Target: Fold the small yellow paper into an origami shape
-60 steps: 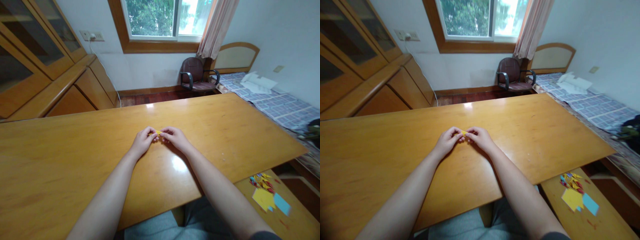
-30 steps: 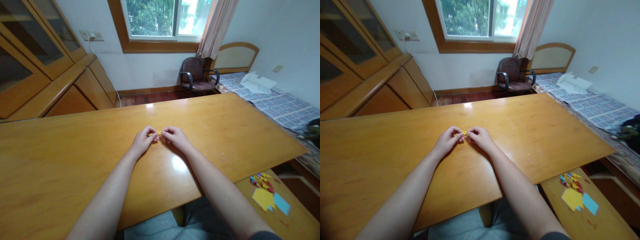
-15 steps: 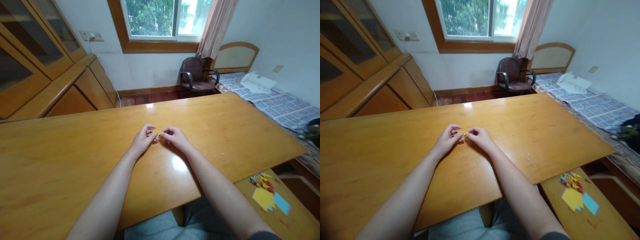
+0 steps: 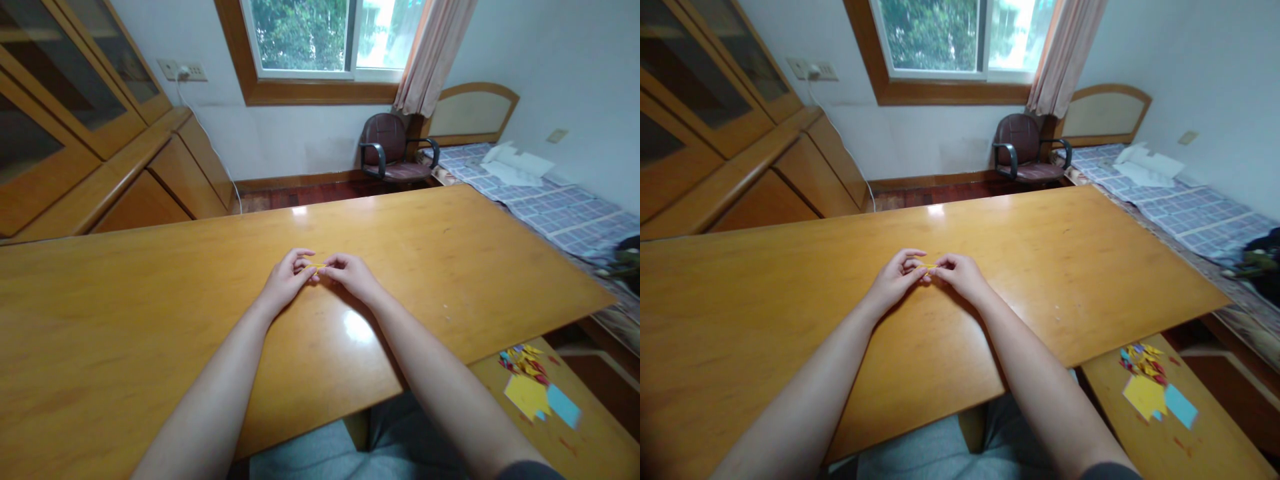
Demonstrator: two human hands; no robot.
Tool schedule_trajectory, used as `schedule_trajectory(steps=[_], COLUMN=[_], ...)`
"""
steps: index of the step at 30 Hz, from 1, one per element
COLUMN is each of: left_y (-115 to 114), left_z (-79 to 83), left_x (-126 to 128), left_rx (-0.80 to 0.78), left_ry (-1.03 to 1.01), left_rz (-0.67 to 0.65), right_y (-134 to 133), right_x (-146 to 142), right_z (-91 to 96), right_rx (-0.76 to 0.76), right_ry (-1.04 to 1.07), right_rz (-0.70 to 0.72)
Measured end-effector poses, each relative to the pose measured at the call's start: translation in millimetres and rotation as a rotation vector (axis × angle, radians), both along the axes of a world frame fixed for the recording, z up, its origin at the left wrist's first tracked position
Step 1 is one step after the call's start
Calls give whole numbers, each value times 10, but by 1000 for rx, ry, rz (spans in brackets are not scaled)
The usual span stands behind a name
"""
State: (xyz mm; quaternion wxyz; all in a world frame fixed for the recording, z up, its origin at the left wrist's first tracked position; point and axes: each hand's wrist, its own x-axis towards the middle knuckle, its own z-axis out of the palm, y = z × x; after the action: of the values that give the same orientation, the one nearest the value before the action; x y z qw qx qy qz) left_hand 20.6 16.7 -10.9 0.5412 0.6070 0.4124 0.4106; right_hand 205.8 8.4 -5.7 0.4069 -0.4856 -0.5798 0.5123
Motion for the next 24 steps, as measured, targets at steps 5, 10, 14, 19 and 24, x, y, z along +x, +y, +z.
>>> schedule_trajectory(steps=[5, 10, 14, 19, 24], left_y=[-2, -7, -3, 10, 9], left_z=[7, 27, 33, 28, 41], left_x=[1, 3, 0, -6, -3], left_rx=[-21, -38, -70, -83, -91], left_ry=[11, 9, -18, -42, -51], left_rz=[0, 1, 7, 27, 34], right_y=[2, -3, -2, -2, -22], right_x=[16, 14, 14, 28, 33], right_z=[13, 27, 39, 72, 94], right_rx=[-2, -7, -11, -34, -62], right_ry=[-6, -1, 22, 116, 71], right_rz=[22, 31, 21, 18, 23])
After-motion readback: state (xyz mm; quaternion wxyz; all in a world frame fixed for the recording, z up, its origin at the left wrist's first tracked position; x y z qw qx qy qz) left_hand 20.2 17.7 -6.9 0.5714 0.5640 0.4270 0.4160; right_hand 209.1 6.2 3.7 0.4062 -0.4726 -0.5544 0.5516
